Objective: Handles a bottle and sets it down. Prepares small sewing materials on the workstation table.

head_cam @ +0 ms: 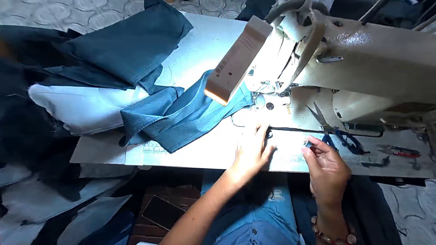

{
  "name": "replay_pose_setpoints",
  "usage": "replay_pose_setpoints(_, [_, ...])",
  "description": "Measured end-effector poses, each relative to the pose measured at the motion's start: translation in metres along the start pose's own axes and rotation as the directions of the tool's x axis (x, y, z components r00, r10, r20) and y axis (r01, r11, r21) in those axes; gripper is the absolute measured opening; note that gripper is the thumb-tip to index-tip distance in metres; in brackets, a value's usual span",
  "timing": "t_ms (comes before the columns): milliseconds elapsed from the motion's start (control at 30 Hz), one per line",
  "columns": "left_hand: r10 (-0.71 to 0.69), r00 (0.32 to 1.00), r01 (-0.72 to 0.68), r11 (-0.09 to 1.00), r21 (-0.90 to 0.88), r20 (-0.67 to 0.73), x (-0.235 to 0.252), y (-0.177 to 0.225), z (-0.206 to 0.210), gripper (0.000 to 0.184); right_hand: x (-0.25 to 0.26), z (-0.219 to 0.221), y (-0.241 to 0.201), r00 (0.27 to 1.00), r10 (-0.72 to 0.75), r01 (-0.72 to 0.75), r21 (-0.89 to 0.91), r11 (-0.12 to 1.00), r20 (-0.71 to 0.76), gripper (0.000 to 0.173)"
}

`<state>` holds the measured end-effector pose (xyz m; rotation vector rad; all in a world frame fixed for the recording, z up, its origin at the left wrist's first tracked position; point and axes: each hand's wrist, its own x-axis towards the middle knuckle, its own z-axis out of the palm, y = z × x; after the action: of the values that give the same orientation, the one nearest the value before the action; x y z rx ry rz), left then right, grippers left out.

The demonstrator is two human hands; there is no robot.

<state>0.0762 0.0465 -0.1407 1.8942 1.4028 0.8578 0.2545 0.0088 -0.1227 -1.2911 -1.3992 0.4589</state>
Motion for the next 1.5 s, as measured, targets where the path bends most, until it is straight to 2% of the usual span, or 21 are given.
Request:
replay_pose_setpoints(67, [0.059, 0.998, -0.059, 0.985, 0.165, 0.009, 0.008, -0.003, -0.003, 0.040, 0.002, -0.005, 0.001, 0.994, -0.110, 0.113, -0.259, 0.959, 0.025, 0.025])
replay_pose_setpoints(100, [0.088, 0.996, -0.087, 0.978, 0.188, 0.001, 0.011, -0.005, -0.003, 0.034, 0.002, -0.006, 0.001, 0.990, -0.127, 0.138, -0.314, 0.939, 0.054, 0.025])
replay_pose_setpoints(167, [0.142, 0.989, -0.136, 0.983, 0.126, -0.041, 0.014, -0.010, -0.001, 0.026, 0.003, -0.005, 0.000, 0.985, -0.133, 0.163, -0.334, 0.928, 0.112, 0.027])
replay_pose_setpoints(200, [0.150, 0.987, -0.148, 0.988, 0.040, -0.055, 0.014, -0.011, 0.000, 0.025, 0.004, -0.004, -0.001, 0.982, -0.137, 0.173, -0.318, 0.932, 0.131, 0.028])
replay_pose_setpoints(267, [0.102, 0.994, -0.109, 0.964, -0.243, -0.042, 0.010, -0.006, -0.003, 0.027, 0.008, 0.002, -0.005, 0.974, -0.169, 0.205, -0.272, 0.940, 0.148, 0.024])
replay_pose_setpoints(333, [0.059, 0.998, -0.059, 0.848, -0.527, -0.017, 0.004, 0.004, -0.004, 0.026, 0.013, 0.007, -0.011, 0.964, -0.211, 0.246, -0.232, 0.941, 0.164, 0.021])
replay_pose_setpoints(400, [0.037, 0.999, -0.022, 0.779, -0.627, 0.010, 0.000, 0.012, -0.007, 0.026, 0.016, 0.011, -0.015, 0.955, -0.235, 0.270, -0.201, 0.942, 0.180, 0.019])
replay_pose_setpoints(700, [0.013, 1.000, 0.002, 0.696, -0.718, 0.016, -0.010, 0.023, -0.009, 0.028, 0.013, 0.008, -0.025, 0.950, -0.258, 0.283, -0.144, 0.948, 0.175, 0.018])
replay_pose_setpoints(833, [-0.030, 0.998, 0.064, 0.651, -0.757, 0.058, -0.013, 0.025, -0.007, 0.027, 0.011, 0.010, -0.021, 0.948, -0.260, 0.284, -0.119, 0.951, 0.181, 0.018])
replay_pose_setpoints(1000, [-0.164, 0.978, 0.197, 0.544, -0.816, 0.126, -0.017, 0.029, -0.016, 0.030, 0.003, 0.007, -0.022, 0.973, -0.126, 0.129, -0.003, 0.992, 0.194, 0.037])
replay_pose_setpoints(1100, [-0.205, 0.966, 0.244, 0.507, -0.827, 0.159, -0.020, 0.028, -0.021, 0.033, -0.002, 0.010, -0.025, 0.954, -0.015, 0.024, -0.024, 0.999, 0.300, 0.040])
replay_pose_setpoints(1200, [-0.244, 0.956, 0.260, 0.462, -0.848, 0.160, -0.024, 0.029, -0.022, 0.028, -0.005, 0.014, -0.026, 0.952, 0.011, 0.001, -0.039, 0.999, 0.305, 0.035])
replay_pose_setpoints(1300, [-0.332, 0.932, 0.279, 0.402, -0.872, 0.145, -0.028, 0.033, -0.023, 0.022, -0.007, 0.016, -0.027, 0.968, -0.046, 0.061, -0.053, 0.997, 0.245, 0.020])
replay_pose_setpoints(1400, [-0.364, 0.921, 0.292, 0.412, -0.863, 0.138, -0.031, 0.033, -0.022, 0.022, -0.007, 0.017, -0.024, 0.974, -0.121, 0.138, -0.075, 0.988, 0.194, 0.016])
replay_pose_setpoints(1500, [-0.341, 0.928, 0.291, 0.418, -0.861, 0.148, -0.037, 0.030, -0.021, 0.029, -0.005, 0.016, -0.021, 0.977, -0.118, 0.129, -0.055, 0.990, 0.175, 0.014])
